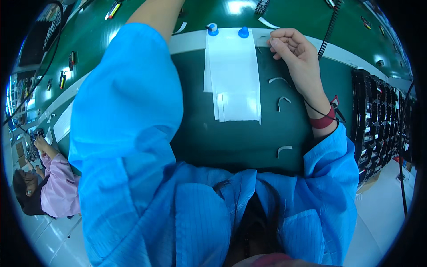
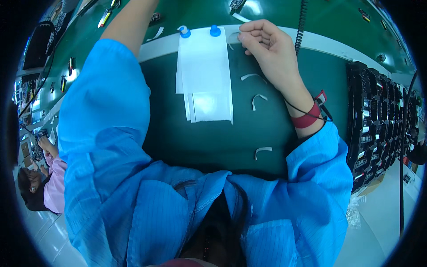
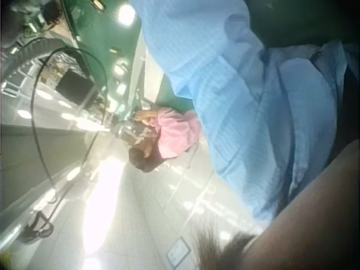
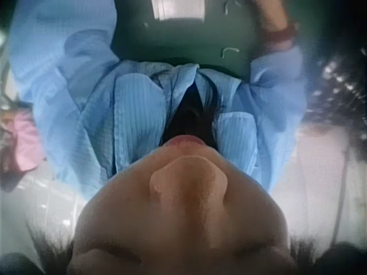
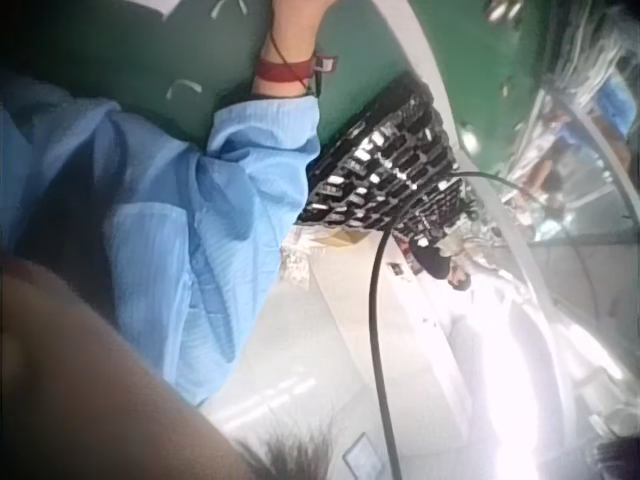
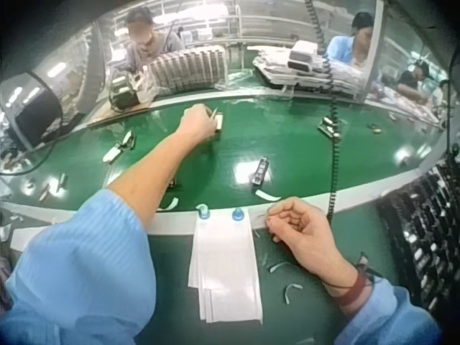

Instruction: The person attaches adhesive strips and small components to a circuit board by hand.

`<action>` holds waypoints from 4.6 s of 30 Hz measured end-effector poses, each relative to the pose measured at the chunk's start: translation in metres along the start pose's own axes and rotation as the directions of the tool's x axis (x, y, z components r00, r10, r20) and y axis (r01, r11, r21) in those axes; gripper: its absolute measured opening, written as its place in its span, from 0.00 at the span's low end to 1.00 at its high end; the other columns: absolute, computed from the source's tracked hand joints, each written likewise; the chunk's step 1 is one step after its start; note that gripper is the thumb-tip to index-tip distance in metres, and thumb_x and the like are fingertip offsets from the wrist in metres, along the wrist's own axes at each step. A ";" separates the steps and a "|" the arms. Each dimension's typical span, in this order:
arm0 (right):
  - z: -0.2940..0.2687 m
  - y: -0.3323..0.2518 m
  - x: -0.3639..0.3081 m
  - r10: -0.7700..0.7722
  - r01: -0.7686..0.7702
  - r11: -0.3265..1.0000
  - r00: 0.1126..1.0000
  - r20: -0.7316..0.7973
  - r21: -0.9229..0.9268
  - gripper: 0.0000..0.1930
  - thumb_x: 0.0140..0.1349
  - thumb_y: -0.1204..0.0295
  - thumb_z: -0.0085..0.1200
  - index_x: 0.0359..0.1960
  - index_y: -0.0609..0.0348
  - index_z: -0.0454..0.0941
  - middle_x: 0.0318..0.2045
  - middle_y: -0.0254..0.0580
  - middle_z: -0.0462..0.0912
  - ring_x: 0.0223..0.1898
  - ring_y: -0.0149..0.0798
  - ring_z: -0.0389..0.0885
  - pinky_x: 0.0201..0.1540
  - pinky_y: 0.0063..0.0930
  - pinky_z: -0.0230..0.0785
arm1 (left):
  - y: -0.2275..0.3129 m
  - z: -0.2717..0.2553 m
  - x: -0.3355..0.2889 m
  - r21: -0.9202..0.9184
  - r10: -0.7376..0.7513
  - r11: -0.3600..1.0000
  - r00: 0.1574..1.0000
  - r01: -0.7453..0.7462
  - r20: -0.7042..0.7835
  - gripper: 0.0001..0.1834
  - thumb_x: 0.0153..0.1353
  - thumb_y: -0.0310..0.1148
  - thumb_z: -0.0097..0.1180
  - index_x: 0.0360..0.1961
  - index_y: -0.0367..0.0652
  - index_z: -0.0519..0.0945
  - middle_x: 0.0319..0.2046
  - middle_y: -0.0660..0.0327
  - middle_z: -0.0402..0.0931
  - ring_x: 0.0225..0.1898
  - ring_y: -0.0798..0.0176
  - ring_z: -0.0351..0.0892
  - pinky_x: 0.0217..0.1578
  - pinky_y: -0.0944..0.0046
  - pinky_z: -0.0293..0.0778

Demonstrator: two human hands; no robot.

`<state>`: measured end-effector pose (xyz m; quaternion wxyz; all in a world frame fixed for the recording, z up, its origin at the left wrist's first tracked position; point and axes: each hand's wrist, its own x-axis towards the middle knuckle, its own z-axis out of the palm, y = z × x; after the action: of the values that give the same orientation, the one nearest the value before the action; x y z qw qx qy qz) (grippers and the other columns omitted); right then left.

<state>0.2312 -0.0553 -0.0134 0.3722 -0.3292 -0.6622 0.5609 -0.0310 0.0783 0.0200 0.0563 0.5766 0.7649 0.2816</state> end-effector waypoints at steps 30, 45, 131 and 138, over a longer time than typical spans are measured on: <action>0.018 -0.070 -0.031 -0.031 0.062 0.956 0.993 -0.111 0.285 0.11 0.51 0.84 0.52 0.34 0.67 0.65 0.30 0.44 0.76 0.31 0.31 0.77 0.34 0.17 0.70 | 0.018 -0.028 -0.208 -0.759 0.350 0.156 0.683 0.632 0.641 0.15 0.59 0.31 0.46 0.41 0.27 0.73 0.38 0.47 0.74 0.41 0.61 0.76 0.45 0.70 0.73; -0.008 -0.019 -0.024 0.055 -0.059 0.892 0.998 0.022 0.447 0.10 0.58 0.77 0.47 0.42 0.60 0.66 0.37 0.39 0.75 0.39 0.32 0.76 0.44 0.23 0.67 | 0.023 -0.018 -0.210 -0.754 0.362 0.022 0.697 0.657 0.618 0.17 0.62 0.31 0.42 0.46 0.26 0.68 0.42 0.46 0.72 0.43 0.61 0.75 0.45 0.71 0.73; -0.017 -0.031 -0.020 0.132 -0.208 0.921 0.962 0.238 0.330 0.12 0.52 0.79 0.53 0.39 0.64 0.71 0.27 0.37 0.79 0.30 0.27 0.77 0.36 0.15 0.68 | 0.036 -0.036 -0.219 -0.648 0.503 0.319 0.456 0.692 0.734 0.13 0.60 0.33 0.45 0.40 0.34 0.75 0.33 0.56 0.76 0.33 0.68 0.77 0.30 0.73 0.75; 0.007 -0.059 -0.032 -0.006 0.005 1.000 0.992 -0.124 -0.013 0.16 0.52 0.81 0.53 0.44 0.67 0.69 0.31 0.43 0.78 0.33 0.29 0.77 0.39 0.19 0.71 | 0.050 -0.029 -0.239 -0.840 0.303 0.416 0.818 0.348 0.488 0.20 0.52 0.23 0.55 0.49 0.36 0.71 0.38 0.56 0.76 0.37 0.67 0.77 0.36 0.72 0.75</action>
<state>0.2401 -0.0954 0.0401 0.4123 -0.3640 -0.6421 0.5342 0.0780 -0.1421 0.0119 0.5901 0.4966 0.4400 0.4601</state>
